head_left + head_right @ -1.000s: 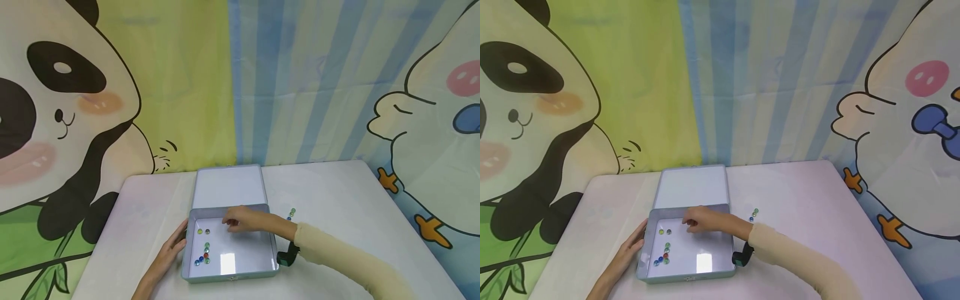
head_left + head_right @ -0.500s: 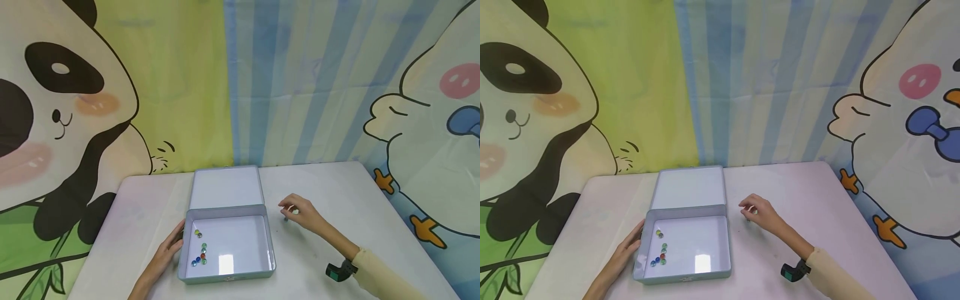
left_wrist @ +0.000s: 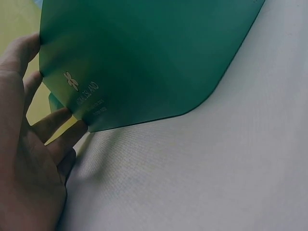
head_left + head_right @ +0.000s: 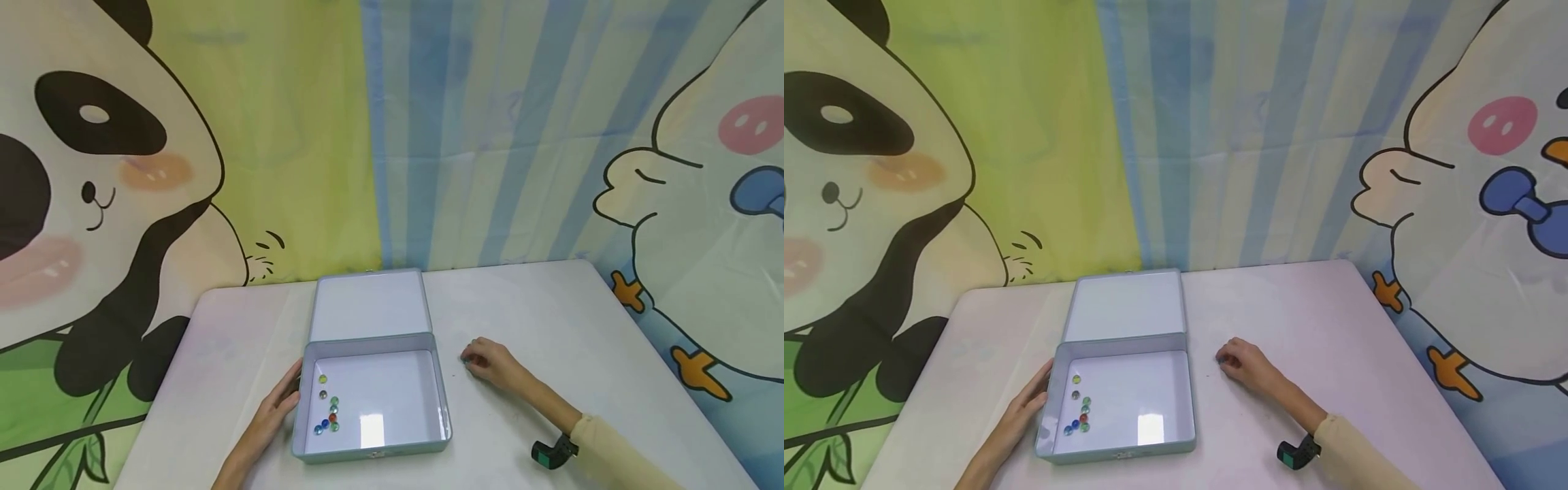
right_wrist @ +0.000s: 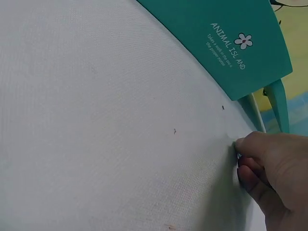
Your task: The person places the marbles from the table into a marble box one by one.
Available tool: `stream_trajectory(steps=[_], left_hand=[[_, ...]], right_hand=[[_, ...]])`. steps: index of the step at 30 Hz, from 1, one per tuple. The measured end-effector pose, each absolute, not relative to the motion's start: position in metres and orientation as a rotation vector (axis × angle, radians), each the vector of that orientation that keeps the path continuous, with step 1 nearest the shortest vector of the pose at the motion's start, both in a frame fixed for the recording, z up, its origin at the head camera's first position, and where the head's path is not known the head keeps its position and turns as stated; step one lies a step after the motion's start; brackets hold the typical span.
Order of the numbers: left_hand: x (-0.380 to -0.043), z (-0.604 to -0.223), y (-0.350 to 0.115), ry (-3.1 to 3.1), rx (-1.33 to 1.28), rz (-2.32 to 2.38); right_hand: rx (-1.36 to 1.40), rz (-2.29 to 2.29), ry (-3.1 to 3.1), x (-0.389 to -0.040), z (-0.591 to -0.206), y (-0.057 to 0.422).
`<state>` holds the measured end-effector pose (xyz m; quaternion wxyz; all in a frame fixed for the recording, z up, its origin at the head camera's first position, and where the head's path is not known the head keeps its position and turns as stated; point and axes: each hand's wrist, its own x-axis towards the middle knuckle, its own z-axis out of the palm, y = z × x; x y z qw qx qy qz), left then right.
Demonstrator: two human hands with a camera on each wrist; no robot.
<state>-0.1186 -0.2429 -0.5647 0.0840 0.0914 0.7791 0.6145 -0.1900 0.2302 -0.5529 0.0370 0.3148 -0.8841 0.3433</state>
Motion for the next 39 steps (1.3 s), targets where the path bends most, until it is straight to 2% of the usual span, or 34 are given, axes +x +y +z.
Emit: stream_trajectory(steps=[24,39], left_hand=[[-0.119,-0.565,-0.242,2.344,0.306,1.814],[-0.119,-0.566,-0.242,2.350,0.303,1.827]], right_hand=[[1.011,0.949,-2.751,-0.189,-0.549,0.229],[1.053,1.185,-2.645,-0.190,-0.494,0.207]])
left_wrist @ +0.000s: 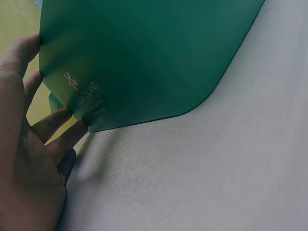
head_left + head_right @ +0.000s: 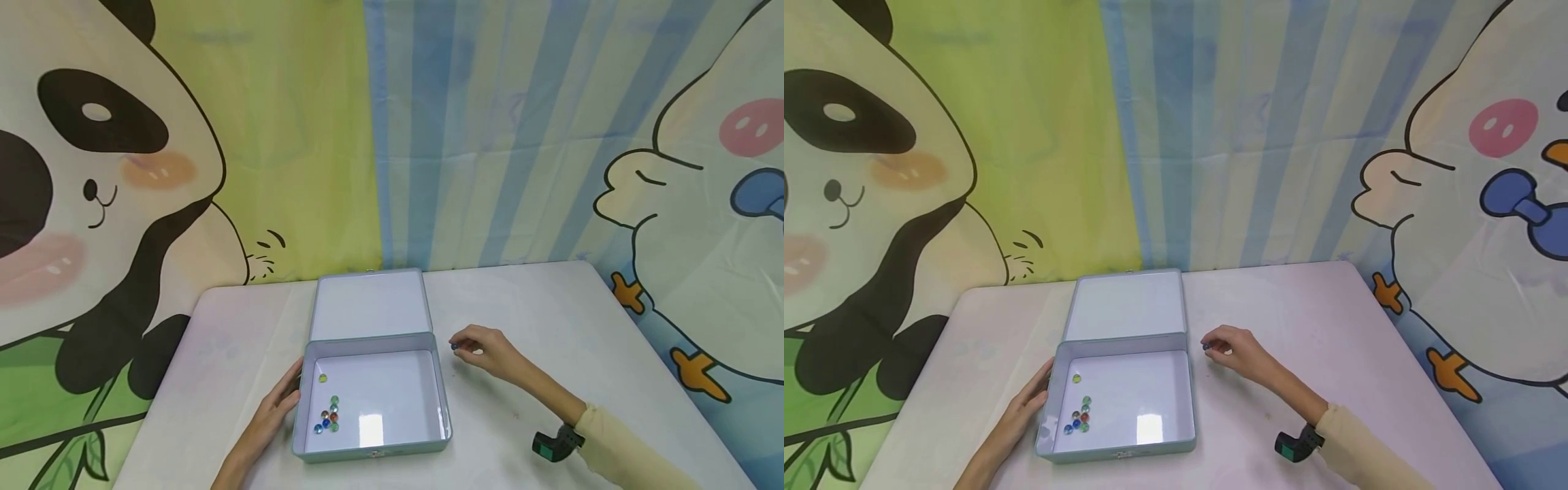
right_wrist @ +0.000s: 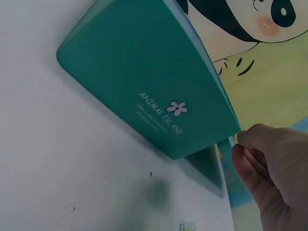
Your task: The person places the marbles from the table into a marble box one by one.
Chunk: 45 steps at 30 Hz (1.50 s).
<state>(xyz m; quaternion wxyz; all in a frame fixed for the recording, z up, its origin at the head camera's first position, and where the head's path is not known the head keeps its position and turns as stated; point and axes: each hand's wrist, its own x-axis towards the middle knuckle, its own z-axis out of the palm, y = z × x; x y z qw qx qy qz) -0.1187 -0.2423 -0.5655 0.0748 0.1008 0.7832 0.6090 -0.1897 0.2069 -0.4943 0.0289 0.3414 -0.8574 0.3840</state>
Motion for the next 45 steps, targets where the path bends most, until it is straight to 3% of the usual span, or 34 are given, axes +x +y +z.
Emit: stream_trajectory(steps=[20,35,45], left_hand=[[-0.119,-0.565,-0.242,2.363,0.257,1.810],[-0.119,-0.566,-0.244,2.347,0.278,1.828],[-0.118,-0.565,-0.243,2.330,0.260,1.824]], right_hand=[[1.267,1.212,-2.819,-0.208,-0.452,0.121],[1.655,0.775,-2.896,-0.219,-0.463,0.020],[1.770,0.496,-2.898,-0.224,-0.489,-0.020]])
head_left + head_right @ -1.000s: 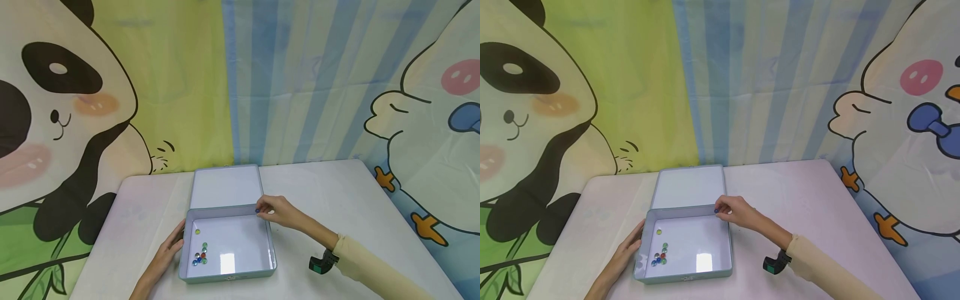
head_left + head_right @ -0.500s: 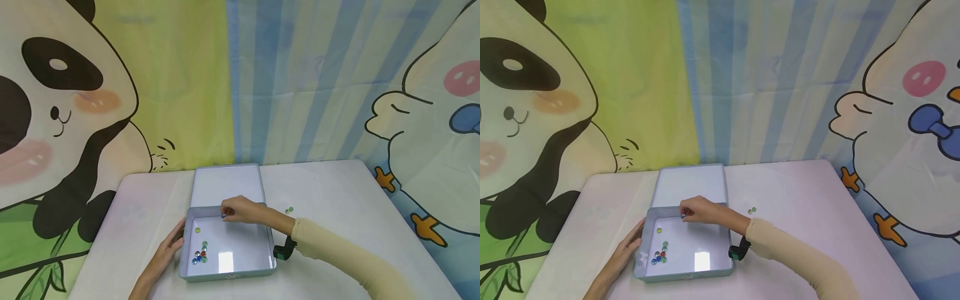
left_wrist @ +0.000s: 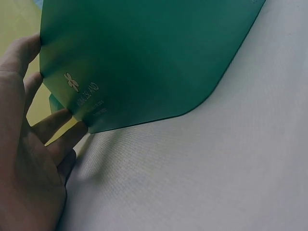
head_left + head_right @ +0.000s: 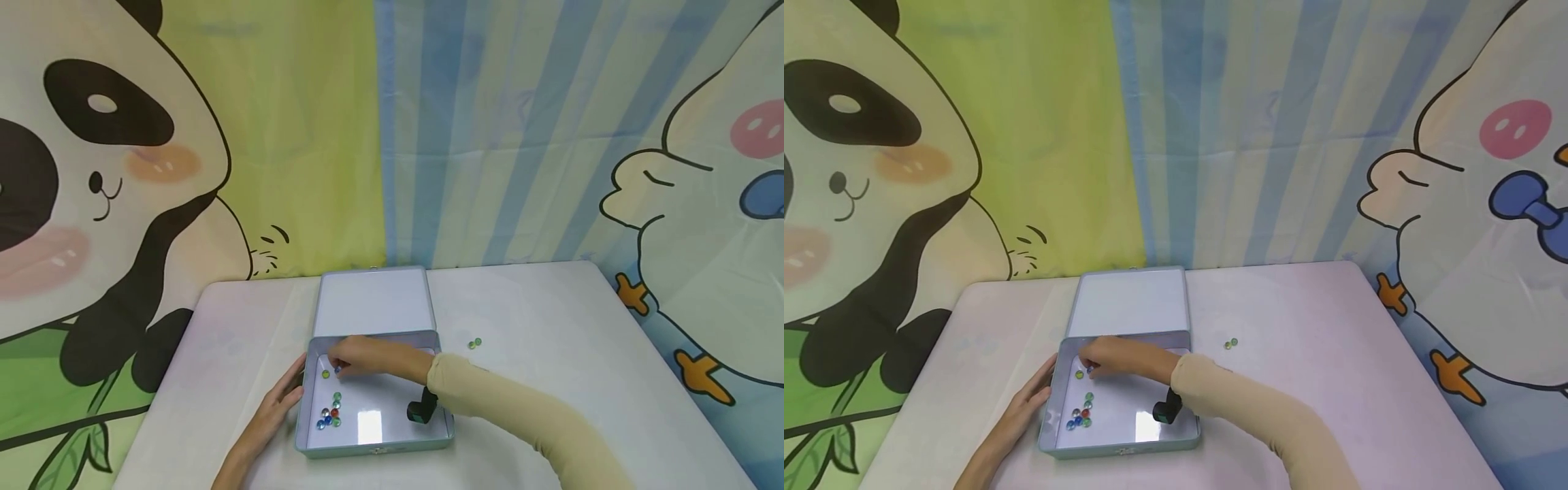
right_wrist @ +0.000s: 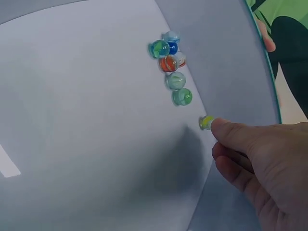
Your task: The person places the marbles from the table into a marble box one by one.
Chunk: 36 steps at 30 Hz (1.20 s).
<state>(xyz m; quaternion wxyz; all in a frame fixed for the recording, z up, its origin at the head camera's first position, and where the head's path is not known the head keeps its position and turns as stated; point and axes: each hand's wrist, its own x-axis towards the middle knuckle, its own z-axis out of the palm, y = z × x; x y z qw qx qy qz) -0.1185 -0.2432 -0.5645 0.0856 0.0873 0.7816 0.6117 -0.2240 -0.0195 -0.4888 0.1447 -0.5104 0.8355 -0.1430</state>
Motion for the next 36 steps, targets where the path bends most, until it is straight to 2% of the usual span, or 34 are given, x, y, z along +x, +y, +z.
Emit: stream_trajectory(steps=[10,27,32,36], left_hand=[[-0.120,-0.566,-0.245,2.332,0.252,1.813],[-0.122,-0.568,-0.243,2.325,0.272,1.832],[-0.121,-0.568,-0.244,2.335,0.310,1.840],[-0.121,-0.568,-0.245,2.360,0.332,1.824]], right_hand=[[-1.388,-0.509,2.387,-0.224,-0.510,-0.029],[-1.245,-0.480,2.398,-0.223,-0.511,-0.028],[-1.238,-0.497,2.364,-0.220,-0.500,-0.011],[-1.264,-0.676,2.303,-0.216,-0.484,0.021]])
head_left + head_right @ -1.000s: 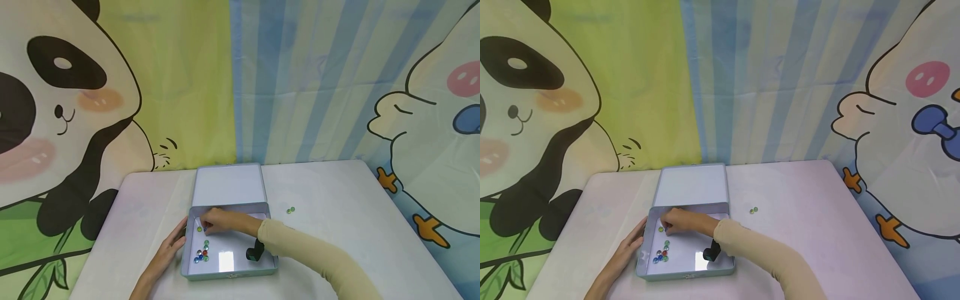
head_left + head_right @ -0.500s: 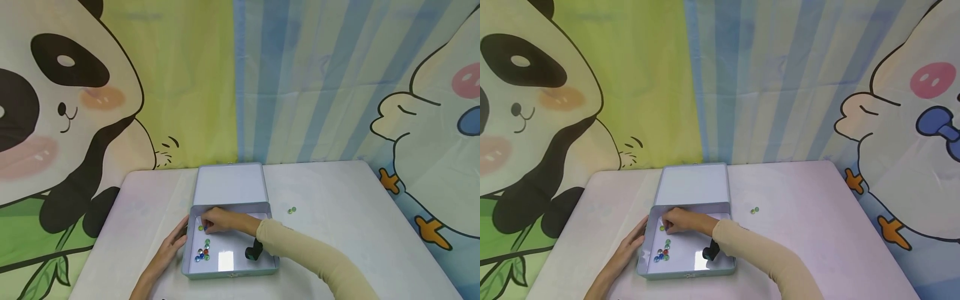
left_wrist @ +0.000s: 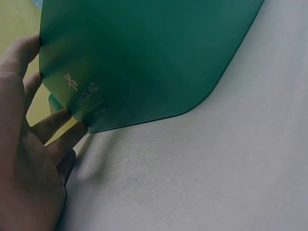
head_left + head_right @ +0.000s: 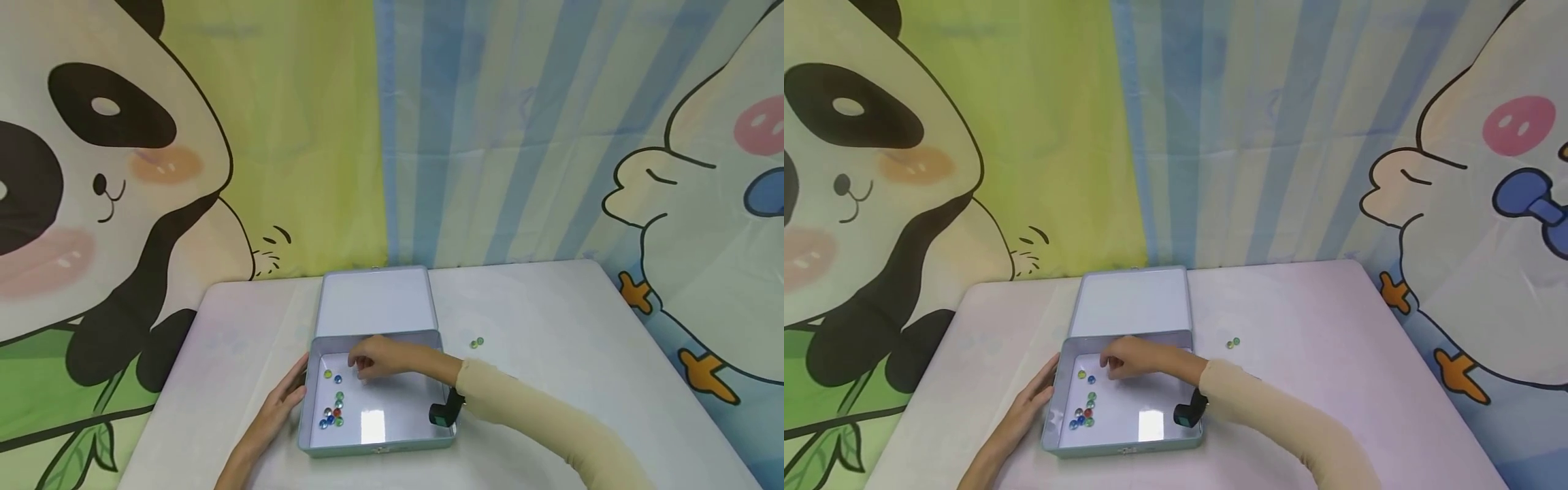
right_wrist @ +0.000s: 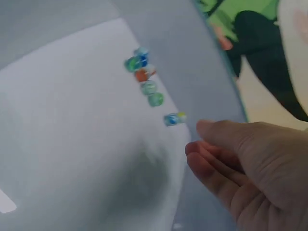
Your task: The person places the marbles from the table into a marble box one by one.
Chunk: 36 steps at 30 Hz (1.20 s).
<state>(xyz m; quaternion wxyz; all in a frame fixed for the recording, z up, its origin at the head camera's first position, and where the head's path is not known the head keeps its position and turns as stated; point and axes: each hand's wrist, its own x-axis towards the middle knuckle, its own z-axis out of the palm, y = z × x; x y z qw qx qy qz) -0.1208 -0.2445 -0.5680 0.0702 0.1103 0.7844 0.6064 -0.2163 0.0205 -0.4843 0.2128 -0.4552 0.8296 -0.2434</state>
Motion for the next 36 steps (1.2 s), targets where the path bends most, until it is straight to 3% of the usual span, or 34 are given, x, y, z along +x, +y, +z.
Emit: stream_trajectory(steps=[7,10,19,24,36], left_hand=[[-0.120,-0.567,-0.244,2.353,0.269,1.817],[-0.119,-0.566,-0.244,2.362,0.273,1.815],[-0.120,-0.567,-0.245,2.345,0.274,1.818],[-0.118,-0.568,-0.245,2.346,0.259,1.800],[-0.119,-0.566,-0.244,2.332,0.260,1.814]], right_hand=[[-1.280,-1.330,2.377,-0.197,-0.471,0.105],[-1.155,-1.529,2.512,-0.193,-0.476,0.145],[-0.706,-1.248,2.844,-0.205,-0.527,0.244],[-0.713,-1.211,2.835,-0.209,-0.548,0.260],[-0.783,-1.161,2.765,-0.221,-0.553,0.261]])
